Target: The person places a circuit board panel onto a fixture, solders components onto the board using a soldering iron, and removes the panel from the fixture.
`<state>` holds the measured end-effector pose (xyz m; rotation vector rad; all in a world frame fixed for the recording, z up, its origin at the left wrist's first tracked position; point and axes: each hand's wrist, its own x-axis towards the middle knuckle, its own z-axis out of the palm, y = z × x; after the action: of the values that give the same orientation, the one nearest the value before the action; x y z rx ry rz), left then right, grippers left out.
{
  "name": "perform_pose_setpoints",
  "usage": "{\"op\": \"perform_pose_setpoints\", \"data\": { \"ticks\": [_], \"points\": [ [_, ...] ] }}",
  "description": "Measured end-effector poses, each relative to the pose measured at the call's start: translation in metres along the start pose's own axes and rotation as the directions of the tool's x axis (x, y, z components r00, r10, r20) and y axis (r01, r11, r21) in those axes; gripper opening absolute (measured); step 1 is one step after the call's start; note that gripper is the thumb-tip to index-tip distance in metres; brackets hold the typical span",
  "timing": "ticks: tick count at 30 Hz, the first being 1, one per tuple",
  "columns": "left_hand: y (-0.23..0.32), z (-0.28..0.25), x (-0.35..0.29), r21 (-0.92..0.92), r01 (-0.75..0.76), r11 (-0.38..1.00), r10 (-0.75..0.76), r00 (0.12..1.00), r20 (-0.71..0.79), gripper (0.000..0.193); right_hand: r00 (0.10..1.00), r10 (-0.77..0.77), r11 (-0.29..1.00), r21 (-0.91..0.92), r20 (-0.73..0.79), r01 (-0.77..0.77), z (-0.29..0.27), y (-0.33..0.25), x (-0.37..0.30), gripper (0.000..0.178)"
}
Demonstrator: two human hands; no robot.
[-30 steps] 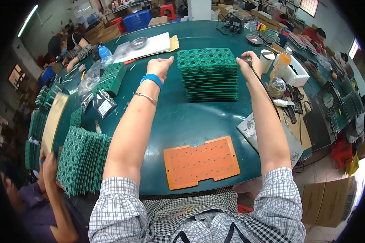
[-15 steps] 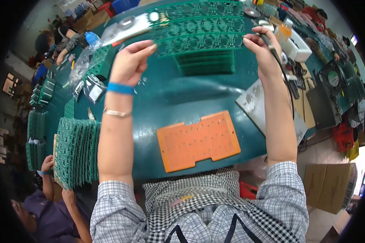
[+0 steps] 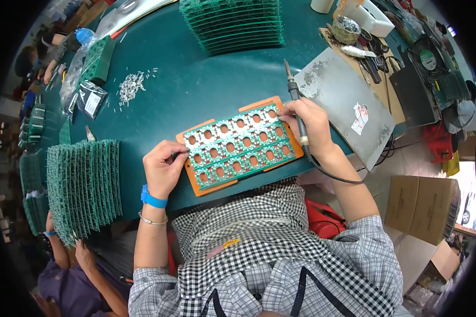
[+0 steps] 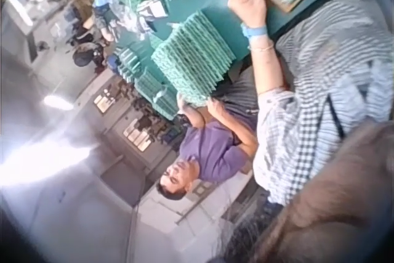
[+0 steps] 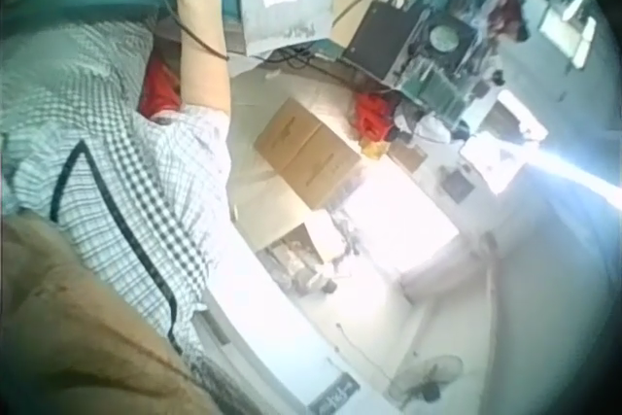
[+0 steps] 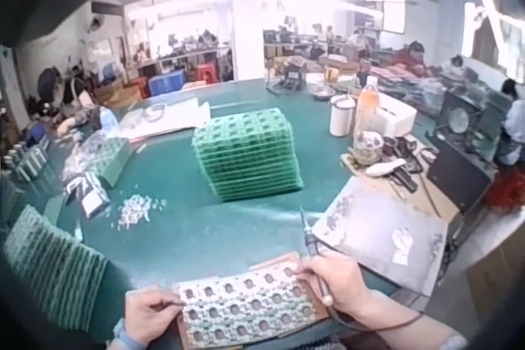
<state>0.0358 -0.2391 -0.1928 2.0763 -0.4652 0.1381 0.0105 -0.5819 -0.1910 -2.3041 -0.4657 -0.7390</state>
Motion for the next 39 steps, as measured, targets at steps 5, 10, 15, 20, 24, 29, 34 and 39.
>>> {"op": "perform_pose_setpoints", "data": {
  "ticks": [5, 10, 15, 20, 24, 29, 34, 39],
  "points": [
    [0.007, 0.000, -0.007, 0.050, -0.019, 0.999, 0.019, 1.000, 0.006, 0.016, 0.979, 0.203, 0.964, 0.174, 0.017, -0.203, 0.002, -0.006, -0.009, 0.024],
    [0.010, 0.003, -0.015, 0.018, 0.019, 1.000, -0.019, 1.000, 0.016, 0.018, 0.980, 0.191, 0.979, 0.081, -0.053, -0.187, 0.007, -0.004, -0.011, 0.025],
    [0.010, 0.004, -0.022, -0.014, 0.048, 0.999, -0.048, 0.999, 0.019, 0.020, 0.924, 0.383, 0.912, 0.163, -0.011, -0.376, 0.007, -0.007, -0.010, 0.026],
    [0.013, 0.002, -0.024, -0.018, 0.073, 0.997, -0.072, 0.996, 0.055, 0.021, 0.938, 0.343, 0.934, 0.121, -0.043, -0.336, 0.011, -0.007, -0.009, 0.028],
    [0.016, 0.003, -0.028, 0.003, 0.093, 0.996, -0.093, 0.996, 0.013, 0.021, 0.873, 0.487, 0.831, 0.300, 0.014, -0.468, 0.001, -0.007, -0.016, 0.032],
    [0.023, -0.003, -0.032, 0.029, 0.147, 0.989, -0.149, 0.984, 0.099, 0.020, 0.887, 0.457, 0.860, 0.220, 0.071, -0.461, 0.004, -0.019, -0.021, 0.029],
    [0.026, -0.016, -0.026, -0.021, 0.193, 0.981, -0.185, 0.963, 0.195, 0.022, 0.953, 0.298, 0.952, -0.087, 0.063, -0.292, -0.017, -0.033, -0.014, 0.025],
    [0.030, -0.011, -0.033, -0.047, 0.218, 0.975, -0.205, 0.958, 0.201, 0.027, 0.825, 0.363, 0.847, -0.215, -0.433, -0.486, -0.082, 0.006, -0.059, 0.039]
  ]
}}
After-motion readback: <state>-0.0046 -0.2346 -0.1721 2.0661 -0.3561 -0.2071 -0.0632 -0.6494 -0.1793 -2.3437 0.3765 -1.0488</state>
